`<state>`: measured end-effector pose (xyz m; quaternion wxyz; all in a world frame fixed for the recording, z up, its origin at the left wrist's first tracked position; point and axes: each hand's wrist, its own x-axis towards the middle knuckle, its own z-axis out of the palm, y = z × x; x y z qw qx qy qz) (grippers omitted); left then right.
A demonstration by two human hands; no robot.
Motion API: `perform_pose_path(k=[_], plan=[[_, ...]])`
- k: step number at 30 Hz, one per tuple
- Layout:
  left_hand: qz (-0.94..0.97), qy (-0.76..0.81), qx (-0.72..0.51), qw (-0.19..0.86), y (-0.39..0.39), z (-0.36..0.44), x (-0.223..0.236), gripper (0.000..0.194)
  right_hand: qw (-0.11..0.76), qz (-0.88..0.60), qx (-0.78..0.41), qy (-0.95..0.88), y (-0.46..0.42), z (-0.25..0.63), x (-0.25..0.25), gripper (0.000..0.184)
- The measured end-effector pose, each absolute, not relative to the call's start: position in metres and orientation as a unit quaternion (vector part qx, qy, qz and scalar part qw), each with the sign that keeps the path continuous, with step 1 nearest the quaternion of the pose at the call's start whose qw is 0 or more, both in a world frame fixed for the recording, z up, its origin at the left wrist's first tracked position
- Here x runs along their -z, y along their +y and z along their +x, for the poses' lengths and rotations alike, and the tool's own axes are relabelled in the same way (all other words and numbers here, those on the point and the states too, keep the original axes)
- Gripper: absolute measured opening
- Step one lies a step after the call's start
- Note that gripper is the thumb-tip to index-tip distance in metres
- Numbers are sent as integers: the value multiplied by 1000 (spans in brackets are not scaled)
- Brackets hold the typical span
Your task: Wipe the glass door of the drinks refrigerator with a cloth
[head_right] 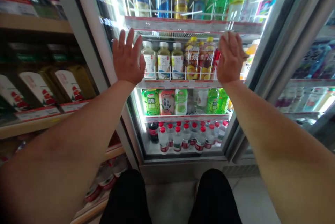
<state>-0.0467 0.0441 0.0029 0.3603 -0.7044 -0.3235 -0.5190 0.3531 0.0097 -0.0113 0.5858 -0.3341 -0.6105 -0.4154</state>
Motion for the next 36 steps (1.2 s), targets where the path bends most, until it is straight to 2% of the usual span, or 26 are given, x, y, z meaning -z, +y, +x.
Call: perform_pose_path(k=[3,7,12,21,28,31,36], plan=[[-715,-329,518,336,42,-46,-4,65,646,-363,395,-543,18,384,34,54],[-725,-341,509,317,41,-44,-5,69,661,-386,377,-522,18,404,54,56],[-715,-313,522,343,48,-46,-4,63,585,-360,418,-595,9,381,22,56],[-731,-281,549,293,37,-46,-2,63,372,-295,396,-786,-11,240,8,54],[-710,-315,537,330,37,-43,-1,62,426,-372,416,-712,-2,183,-51,58],[-713,-315,532,331,36,-42,-1,64,405,-394,427,-706,-2,162,-57,57],[-704,-329,532,336,35,-41,-1,62,369,-345,425,-751,0,137,-67,55]])
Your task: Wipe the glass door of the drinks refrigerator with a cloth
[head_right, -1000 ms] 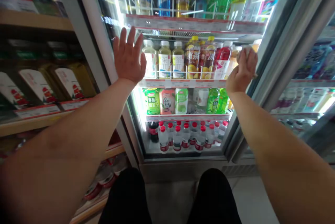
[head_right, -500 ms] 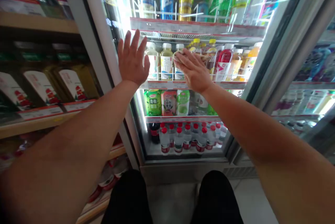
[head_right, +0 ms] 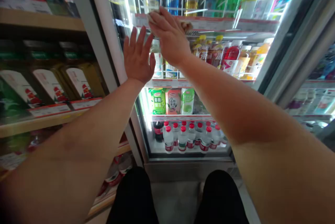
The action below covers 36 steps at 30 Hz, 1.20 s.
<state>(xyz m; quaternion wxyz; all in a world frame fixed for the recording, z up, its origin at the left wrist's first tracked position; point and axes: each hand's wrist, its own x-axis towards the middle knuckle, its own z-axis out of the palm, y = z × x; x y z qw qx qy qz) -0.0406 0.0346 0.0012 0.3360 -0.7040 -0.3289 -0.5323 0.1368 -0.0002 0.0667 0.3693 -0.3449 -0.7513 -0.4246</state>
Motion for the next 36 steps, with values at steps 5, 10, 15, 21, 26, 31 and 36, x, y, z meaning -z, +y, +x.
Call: perform_pose_path(k=[5,10,15,21,26,31,36], plan=[[-704,-331,523,347,37,-42,-1,61,364,-323,427,-762,-1,135,-62,58],[-707,-329,525,342,37,-43,-1,60,409,-364,394,-738,-2,168,-92,50],[-701,-341,507,368,35,-44,-2,63,493,-425,376,-660,-6,215,-91,55],[-712,-331,514,345,44,-47,-4,64,256,-284,375,-845,-16,227,-29,50],[-726,-290,531,327,51,-50,-4,70,408,-369,379,-744,-10,259,-60,50],[-738,-304,510,321,57,-52,-7,80,383,-344,405,-756,-16,289,-40,51],[-749,-246,518,332,55,-52,-6,88,318,-311,405,-799,-25,301,-36,49]])
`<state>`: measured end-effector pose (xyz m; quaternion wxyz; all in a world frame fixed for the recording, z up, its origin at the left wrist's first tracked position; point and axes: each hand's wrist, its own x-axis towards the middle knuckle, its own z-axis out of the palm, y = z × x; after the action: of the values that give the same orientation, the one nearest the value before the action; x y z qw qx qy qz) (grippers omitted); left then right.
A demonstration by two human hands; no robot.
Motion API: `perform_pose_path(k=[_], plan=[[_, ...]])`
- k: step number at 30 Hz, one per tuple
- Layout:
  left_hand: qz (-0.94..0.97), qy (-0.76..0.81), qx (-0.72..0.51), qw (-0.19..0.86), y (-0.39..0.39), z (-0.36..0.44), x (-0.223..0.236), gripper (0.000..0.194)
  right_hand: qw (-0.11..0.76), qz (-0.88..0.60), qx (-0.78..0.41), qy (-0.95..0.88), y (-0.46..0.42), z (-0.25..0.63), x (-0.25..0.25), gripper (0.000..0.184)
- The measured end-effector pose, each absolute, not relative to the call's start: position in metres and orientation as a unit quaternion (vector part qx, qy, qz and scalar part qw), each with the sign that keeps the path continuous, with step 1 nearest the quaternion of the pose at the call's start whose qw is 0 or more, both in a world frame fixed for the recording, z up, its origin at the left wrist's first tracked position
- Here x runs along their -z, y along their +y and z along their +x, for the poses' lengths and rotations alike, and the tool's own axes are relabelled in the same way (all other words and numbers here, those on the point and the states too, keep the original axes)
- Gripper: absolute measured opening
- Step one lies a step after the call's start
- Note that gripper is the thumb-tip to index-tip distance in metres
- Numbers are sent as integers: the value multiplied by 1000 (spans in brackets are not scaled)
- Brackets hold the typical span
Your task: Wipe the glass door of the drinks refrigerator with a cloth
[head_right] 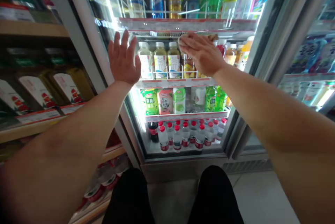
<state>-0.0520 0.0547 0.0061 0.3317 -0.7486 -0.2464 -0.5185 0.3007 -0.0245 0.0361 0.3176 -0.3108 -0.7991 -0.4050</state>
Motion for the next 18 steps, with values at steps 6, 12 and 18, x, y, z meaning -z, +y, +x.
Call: perform_pose_path(k=[6,12,18], plan=[[-737,-272,509,352,49,-51,-6,94,463,-403,408,-676,-24,323,-22,55],[-714,-255,507,410,45,-50,-4,96,381,-383,407,-737,-27,338,-15,53],[-710,-235,527,404,52,-52,-3,79,501,-498,378,-598,-20,366,-30,68]])
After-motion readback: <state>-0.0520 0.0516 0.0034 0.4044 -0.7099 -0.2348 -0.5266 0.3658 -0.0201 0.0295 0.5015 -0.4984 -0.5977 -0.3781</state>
